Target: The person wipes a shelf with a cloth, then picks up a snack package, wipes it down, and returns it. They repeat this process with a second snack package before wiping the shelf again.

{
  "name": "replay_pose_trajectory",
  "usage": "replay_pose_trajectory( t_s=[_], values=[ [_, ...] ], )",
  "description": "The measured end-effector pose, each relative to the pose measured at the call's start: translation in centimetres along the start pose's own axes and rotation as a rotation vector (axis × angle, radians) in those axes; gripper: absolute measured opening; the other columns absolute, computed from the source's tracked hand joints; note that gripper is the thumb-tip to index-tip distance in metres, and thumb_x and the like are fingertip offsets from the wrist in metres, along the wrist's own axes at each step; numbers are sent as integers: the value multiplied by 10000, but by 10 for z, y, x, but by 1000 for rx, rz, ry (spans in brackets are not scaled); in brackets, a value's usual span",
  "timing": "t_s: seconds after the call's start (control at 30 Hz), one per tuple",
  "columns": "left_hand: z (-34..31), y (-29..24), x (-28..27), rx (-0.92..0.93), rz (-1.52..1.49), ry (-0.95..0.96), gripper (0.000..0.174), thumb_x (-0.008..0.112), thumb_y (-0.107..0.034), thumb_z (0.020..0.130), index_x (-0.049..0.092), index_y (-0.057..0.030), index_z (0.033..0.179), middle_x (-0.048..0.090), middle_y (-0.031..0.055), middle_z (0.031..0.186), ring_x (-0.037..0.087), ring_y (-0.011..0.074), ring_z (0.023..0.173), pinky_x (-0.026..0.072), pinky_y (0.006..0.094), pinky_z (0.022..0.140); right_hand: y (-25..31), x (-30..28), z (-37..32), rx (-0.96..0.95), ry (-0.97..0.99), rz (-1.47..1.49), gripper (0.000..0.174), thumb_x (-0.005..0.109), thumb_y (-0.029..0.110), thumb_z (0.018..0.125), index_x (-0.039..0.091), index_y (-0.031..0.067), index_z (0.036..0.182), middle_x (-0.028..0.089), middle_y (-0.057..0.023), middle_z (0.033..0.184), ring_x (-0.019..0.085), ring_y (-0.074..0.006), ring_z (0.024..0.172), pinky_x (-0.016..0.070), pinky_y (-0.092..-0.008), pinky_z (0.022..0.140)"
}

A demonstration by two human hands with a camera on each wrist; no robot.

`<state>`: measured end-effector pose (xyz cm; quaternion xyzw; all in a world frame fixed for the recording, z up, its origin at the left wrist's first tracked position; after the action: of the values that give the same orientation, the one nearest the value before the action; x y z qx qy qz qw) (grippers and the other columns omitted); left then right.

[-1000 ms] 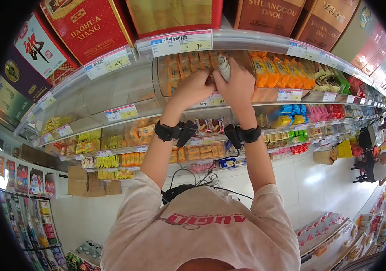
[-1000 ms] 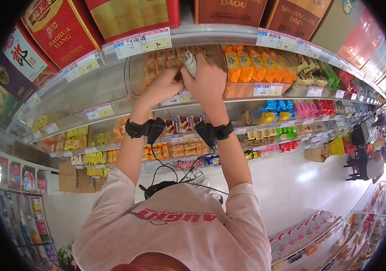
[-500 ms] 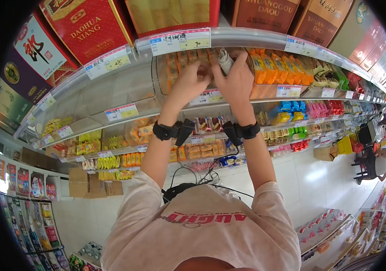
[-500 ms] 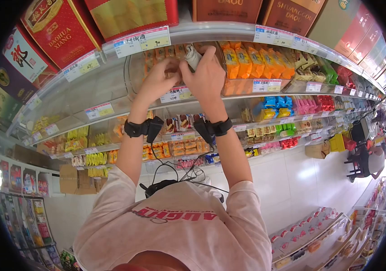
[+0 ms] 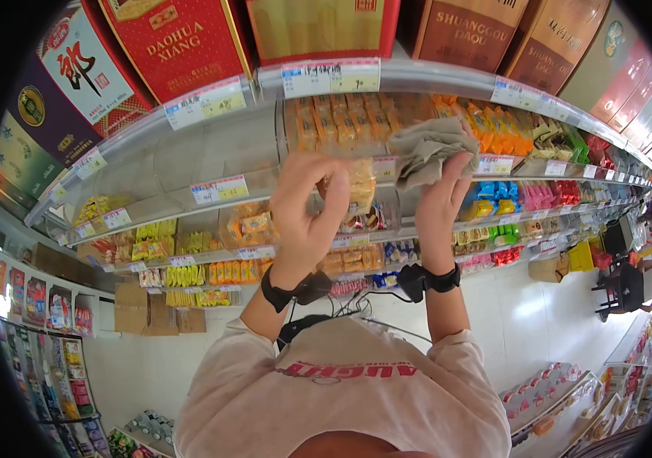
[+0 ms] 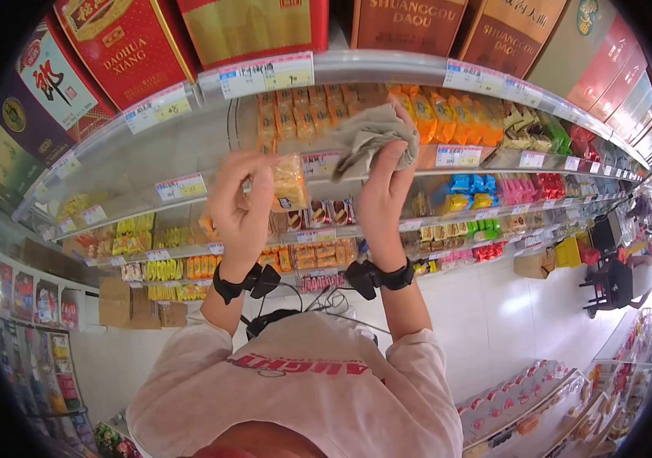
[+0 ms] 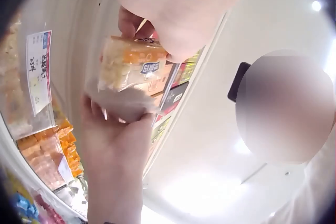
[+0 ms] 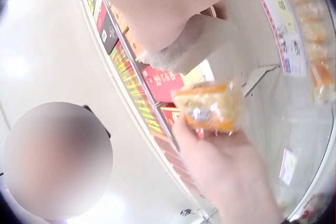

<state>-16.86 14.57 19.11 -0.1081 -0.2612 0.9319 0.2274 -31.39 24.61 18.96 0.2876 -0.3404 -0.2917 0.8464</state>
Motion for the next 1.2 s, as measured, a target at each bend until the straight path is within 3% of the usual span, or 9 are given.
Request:
replay_pose_trajectory(
  t_s=[0.13, 0.23, 0.5, 0.6, 0.7, 0.77, 0.93, 1.0, 1.2],
  values=[
    [-15, -4, -3, -116, -19, 2, 79, 650, 30, 903, 677, 25, 977, 615, 82, 903, 544, 167, 756, 423, 265, 649, -6, 18, -54, 277, 40, 163, 534, 337, 365, 1127, 332, 25, 1539, 584, -109, 1332, 582, -183, 1175, 448, -351, 1047],
    [-25, -4, -9, -143, 38, -37, 132, 660, 29, 903, 706, 23, 1027, 609, 83, 967, 565, 158, 764, 442, 257, 639, 4, 24, -66, 264, 424, 19, 392, 498, 185, 1068, 474, -22, 1400, 599, -126, 1261, 546, -150, 1156, 428, -295, 1007],
    [-48, -10, -23, -83, 269, -98, 248, 727, 12, 876, 770, -42, 1114, 616, 69, 996, 620, 139, 759, 494, 259, 616, -6, 42, -75, -137, 321, -307, 176, 696, -3, 894, 624, -18, 1053, 691, -139, 1067, 664, -214, 900, 512, -308, 804],
    [-53, -10, -29, -111, 272, -96, 238, 740, 9, 870, 773, -38, 1101, 622, 62, 940, 609, 132, 717, 494, 258, 607, -5, 42, -79, -70, 363, -434, 117, 658, 25, 934, 627, -11, 1042, 695, -123, 1041, 655, -186, 887, 513, -307, 785],
    [-57, -7, -37, -167, 234, -94, 199, 749, -1, 875, 772, -17, 1073, 622, 56, 895, 593, 117, 686, 482, 254, 590, -4, 39, -88, 356, 336, -311, 145, 605, 60, 977, 625, -12, 1102, 687, -104, 999, 632, -153, 886, 503, -295, 797],
    [-60, -3, -41, -264, 154, -137, 166, 750, -8, 882, 768, 3, 1046, 613, 51, 870, 588, 107, 690, 472, 247, 591, -2, 45, -91, 414, 343, -205, 225, 597, 99, 990, 596, -27, 1177, 676, -111, 992, 619, -153, 897, 499, -297, 814],
    [-56, 1, -54, -400, 65, -209, 117, 739, -18, 902, 753, 41, 1003, 570, 37, 827, 585, 92, 738, 452, 218, 630, -14, 64, -118, 203, 445, -153, 441, 649, 178, 974, 503, -71, 1307, 677, -163, 1028, 628, -196, 943, 499, -325, 857],
    [-56, 4, -57, -437, 20, -183, 124, 732, -29, 915, 747, 47, 1012, 564, 33, 833, 579, 87, 751, 450, 211, 640, -18, 57, -119, 294, 538, -179, 487, 670, 203, 963, 485, -80, 1313, 677, -195, 1039, 640, -223, 937, 508, -345, 849],
    [-56, 11, -58, -604, -191, -65, 228, 723, -90, 942, 717, 35, 1133, 596, 18, 912, 570, 63, 772, 445, 204, 647, -20, 40, -105, 326, 575, -488, 374, 733, 219, 930, 600, -49, 1155, 660, -123, 786, 620, -156, 691, 519, -327, 680]
  ],
)
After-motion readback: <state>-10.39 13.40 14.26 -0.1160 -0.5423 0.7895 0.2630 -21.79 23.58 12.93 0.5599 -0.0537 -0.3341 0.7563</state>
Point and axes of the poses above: each hand's wrist, its own z-axis towards the middle knuckle, its own x-axis out of the palm, y = z × x, the point moved 1 cm from there along z, towards the middle knuckle
